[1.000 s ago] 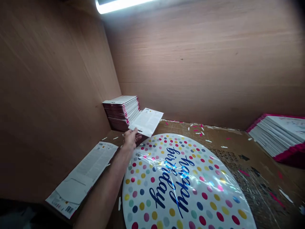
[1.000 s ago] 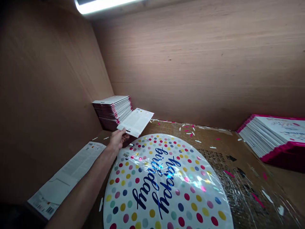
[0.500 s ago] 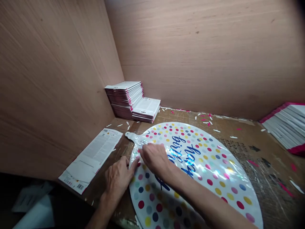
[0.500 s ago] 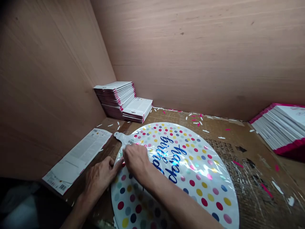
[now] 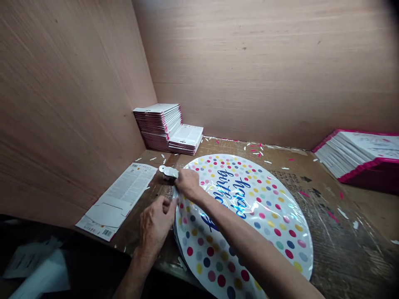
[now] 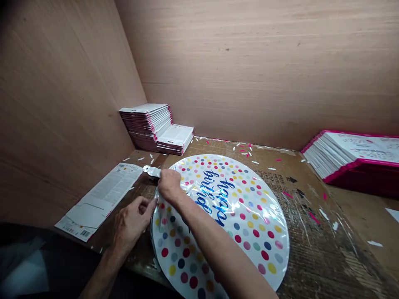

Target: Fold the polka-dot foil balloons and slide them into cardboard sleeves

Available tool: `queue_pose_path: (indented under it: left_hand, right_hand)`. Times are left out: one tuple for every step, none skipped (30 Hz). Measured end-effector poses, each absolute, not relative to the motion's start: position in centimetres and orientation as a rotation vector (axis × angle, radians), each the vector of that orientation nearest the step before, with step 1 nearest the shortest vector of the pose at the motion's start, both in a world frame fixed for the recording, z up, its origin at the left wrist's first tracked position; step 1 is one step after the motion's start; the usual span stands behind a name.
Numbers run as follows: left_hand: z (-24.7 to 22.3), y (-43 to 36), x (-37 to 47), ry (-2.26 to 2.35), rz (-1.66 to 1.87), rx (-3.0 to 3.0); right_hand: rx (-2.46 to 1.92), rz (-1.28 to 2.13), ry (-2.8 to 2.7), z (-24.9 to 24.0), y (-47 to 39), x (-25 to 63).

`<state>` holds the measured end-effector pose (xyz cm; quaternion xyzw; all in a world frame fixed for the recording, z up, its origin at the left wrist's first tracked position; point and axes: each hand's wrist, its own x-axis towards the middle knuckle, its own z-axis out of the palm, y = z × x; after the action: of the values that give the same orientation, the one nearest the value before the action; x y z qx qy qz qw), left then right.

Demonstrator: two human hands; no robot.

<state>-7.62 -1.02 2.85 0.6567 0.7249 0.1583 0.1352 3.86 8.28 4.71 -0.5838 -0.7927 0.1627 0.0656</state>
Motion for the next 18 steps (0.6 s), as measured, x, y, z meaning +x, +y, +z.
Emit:
queue_pose_path:
  left_hand:
    - [3.1,-0.4,-7.6,2.061,0.592,1.937]
    - [3.4,0.5,-7.4,2.003,0.675,1.98]
    - [3.6,1.4,-7.2,1.945,0.687,2.022]
    - [3.8,2.5,-7.0,1.903,0.634,2.053]
    - [3.9,3.5,-6.7,1.886,0.551,2.065]
    - [4.0,4.4,-6.5,1.888,0.47,2.065]
    - [3.9,5.2,-6.3,1.9,0.415,2.06]
    - [3.8,5.8,-6.3,1.912,0.393,2.053]
    - [3.6,6.3,-6.3,1.922,0.391,2.042]
    - [3.4,6.7,-6.4,1.929,0.392,2.026]
    - [3.1,6.9,-6.5,1.93,0.397,2.003]
    - [2.8,7.1,-6.7,1.931,0.408,1.972]
    - [2.4,7.2,-6.8,1.934,0.424,1.935]
    - [2.1,7.3,-7.0,1.94,0.445,1.894]
    - [1.7,7.3,-7.1,1.948,0.471,1.852]
    - [1.4,7.4,-7.1,1.96,0.499,1.813]
    - [1.1,7.4,-7.0,1.976,0.527,1.779]
    - [0.9,7.4,-6.9,1.995,0.553,1.75]
  right_hand:
    - [-1.782,0.523,-2.323,4.3,8.1,4.8]
    - [-1.801,0.568,-2.25,3.8,8.0,5.6]
    - [-1.812,0.622,-2.184,3.4,7.9,6.2]
    - [-1.805,0.68,-2.136,3.0,7.8,6.6]
    - [-1.793,0.739,-2.094,2.7,7.8,6.8]
    - [-1.781,0.793,-2.053,2.4,7.8,7.0]
    - [-1.771,0.84,-2.011,2.2,7.8,7.0]
    - [-1.764,0.875,-1.967,2.0,7.9,6.9]
    - [-1.76,0.898,-1.922,1.8,7.9,6.8]
    - [-1.755,0.912,-1.879,1.7,8.0,6.7]
    - [-1.751,0.916,-1.838,1.5,8.0,6.7]
    - [-1.745,0.916,-1.802,1.3,8.1,6.6]
    - [-1.736,0.915,-1.775,1.2,8.1,6.6]
    - [-1.723,0.919,-1.756,1.1,8.1,6.6]
    - [-1.706,0.932,-1.747,1.0,8.1,6.7]
    - [-1.687,0.954,-1.746,0.9,8.1,6.8]
    - [-1.668,0.983,-1.75,0.9,8.2,6.9]
    - [-1.65,1.014,-1.757,0.9,8.3,6.9]
